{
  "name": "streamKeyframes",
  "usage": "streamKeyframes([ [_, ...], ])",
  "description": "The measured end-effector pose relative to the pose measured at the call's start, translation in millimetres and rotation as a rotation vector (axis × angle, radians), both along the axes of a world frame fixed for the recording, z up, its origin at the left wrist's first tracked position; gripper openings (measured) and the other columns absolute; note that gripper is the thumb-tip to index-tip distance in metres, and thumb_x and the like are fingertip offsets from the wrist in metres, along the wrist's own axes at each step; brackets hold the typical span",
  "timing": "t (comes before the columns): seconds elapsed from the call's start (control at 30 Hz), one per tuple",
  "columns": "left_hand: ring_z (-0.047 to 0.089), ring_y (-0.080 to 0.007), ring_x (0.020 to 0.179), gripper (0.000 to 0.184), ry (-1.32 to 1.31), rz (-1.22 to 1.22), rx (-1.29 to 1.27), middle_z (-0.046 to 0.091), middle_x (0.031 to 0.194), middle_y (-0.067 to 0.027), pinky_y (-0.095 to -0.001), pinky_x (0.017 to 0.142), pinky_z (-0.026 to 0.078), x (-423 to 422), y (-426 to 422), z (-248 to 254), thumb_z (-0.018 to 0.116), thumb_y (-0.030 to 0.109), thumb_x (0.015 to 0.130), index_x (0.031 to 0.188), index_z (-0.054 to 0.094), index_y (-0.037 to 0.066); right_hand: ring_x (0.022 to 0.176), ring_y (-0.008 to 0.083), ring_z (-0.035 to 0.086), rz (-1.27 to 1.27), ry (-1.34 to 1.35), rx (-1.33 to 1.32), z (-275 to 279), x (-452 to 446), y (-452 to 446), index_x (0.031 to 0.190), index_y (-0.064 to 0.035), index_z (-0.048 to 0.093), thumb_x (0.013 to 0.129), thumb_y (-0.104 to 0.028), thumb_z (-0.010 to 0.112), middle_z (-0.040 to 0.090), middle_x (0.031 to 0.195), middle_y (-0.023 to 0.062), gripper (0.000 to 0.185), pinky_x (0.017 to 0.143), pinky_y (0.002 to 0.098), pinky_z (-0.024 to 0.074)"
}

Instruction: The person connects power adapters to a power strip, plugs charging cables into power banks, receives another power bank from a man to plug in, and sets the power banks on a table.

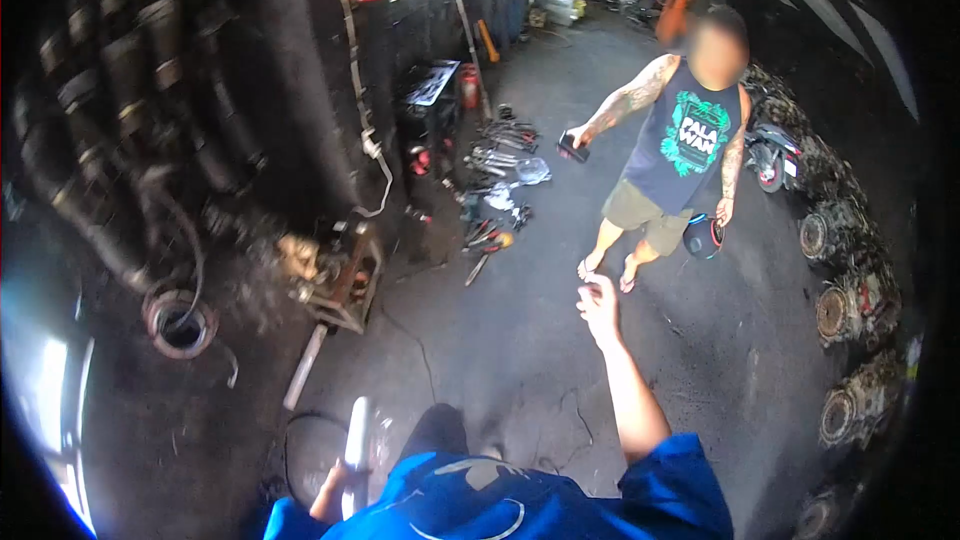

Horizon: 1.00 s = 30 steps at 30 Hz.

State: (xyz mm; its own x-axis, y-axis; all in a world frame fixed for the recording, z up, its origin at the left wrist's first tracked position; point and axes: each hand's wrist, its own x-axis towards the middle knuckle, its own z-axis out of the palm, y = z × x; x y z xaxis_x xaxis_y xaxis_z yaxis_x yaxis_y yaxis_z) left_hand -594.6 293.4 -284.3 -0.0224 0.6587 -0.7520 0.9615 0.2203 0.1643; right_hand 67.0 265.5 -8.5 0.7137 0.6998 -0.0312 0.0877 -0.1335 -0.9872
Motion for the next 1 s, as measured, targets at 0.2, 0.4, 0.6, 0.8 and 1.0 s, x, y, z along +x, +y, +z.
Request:
streamKeyframes([
  [0.2, 0.064, -0.0193, 0.079, 0.065, -0.454, 0.292, -0.129, 0.069, 0.093, -0.0093, -0.0384, 0.068, 0.055, 70.2, 90.5, -23.4, 0.091, 0.033, 0.058, 0.109, 0.065, 0.002, 0.124, 0.0364, 0.045, -0.357, -0.900, -0.305, 19.8, 133.3, 209.8, 0.142, -0.0057, 0.034, 0.078, -0.017, 0.074, 0.045, 0.132, 0.0202, 0.076, 0.103, 0.0442, 0.0412],
  [0.4, 0.063, -0.0196, 0.078, 0.063, -0.466, 0.183, -0.221, 0.068, 0.091, -0.0089, -0.0385, 0.067, 0.055, 225.8, 335.1, 9.4, 0.090, 0.031, 0.059, 0.109, 0.064, 0.002, 0.118, 0.0328, 0.051, -0.776, -0.349, -0.487, -71.4, 283.3, 243.3, 0.139, -0.0057, 0.036, 0.078, -0.018, 0.071, 0.049, 0.130, 0.0180, 0.071, 0.096, 0.0421, 0.0462],
  [0.6, 0.062, -0.0200, 0.077, 0.061, -0.517, 0.004, -0.268, 0.067, 0.090, -0.0085, -0.0386, 0.066, 0.054, 371.9, 562.7, 30.8, 0.089, 0.029, 0.060, 0.109, 0.064, 0.002, 0.081, 0.0202, 0.066, -1.086, -0.256, -0.294, -54.5, 293.4, 180.7, 0.138, -0.0103, 0.040, 0.084, -0.018, 0.070, 0.063, 0.111, 0.0121, 0.062, 0.074, 0.0343, 0.0536],
  [0.8, 0.061, -0.0215, 0.072, 0.053, -0.542, -0.120, -0.263, 0.064, 0.087, -0.0070, -0.0383, 0.063, 0.051, 484.8, 669.1, 10.9, 0.083, 0.026, 0.068, 0.108, 0.060, 0.000, 0.091, 0.0157, 0.063, -1.303, -0.157, -0.178, -47.0, 326.3, 147.9, 0.135, -0.0105, 0.044, 0.087, -0.021, 0.070, 0.063, 0.109, 0.0078, 0.055, 0.077, 0.0306, 0.0504],
  [1.0, 0.060, -0.0195, 0.071, 0.049, -0.474, -0.121, -0.337, 0.063, 0.089, -0.0084, -0.0356, 0.060, 0.047, 616.1, 689.8, 42.1, 0.075, 0.027, 0.081, 0.115, 0.053, -0.002, 0.104, 0.0212, 0.059, -1.160, 0.212, 0.091, -15.7, 360.0, 187.9, 0.149, -0.0108, 0.022, 0.086, -0.038, 0.072, 0.047, 0.136, 0.0143, 0.085, 0.080, 0.0350, 0.0510],
])
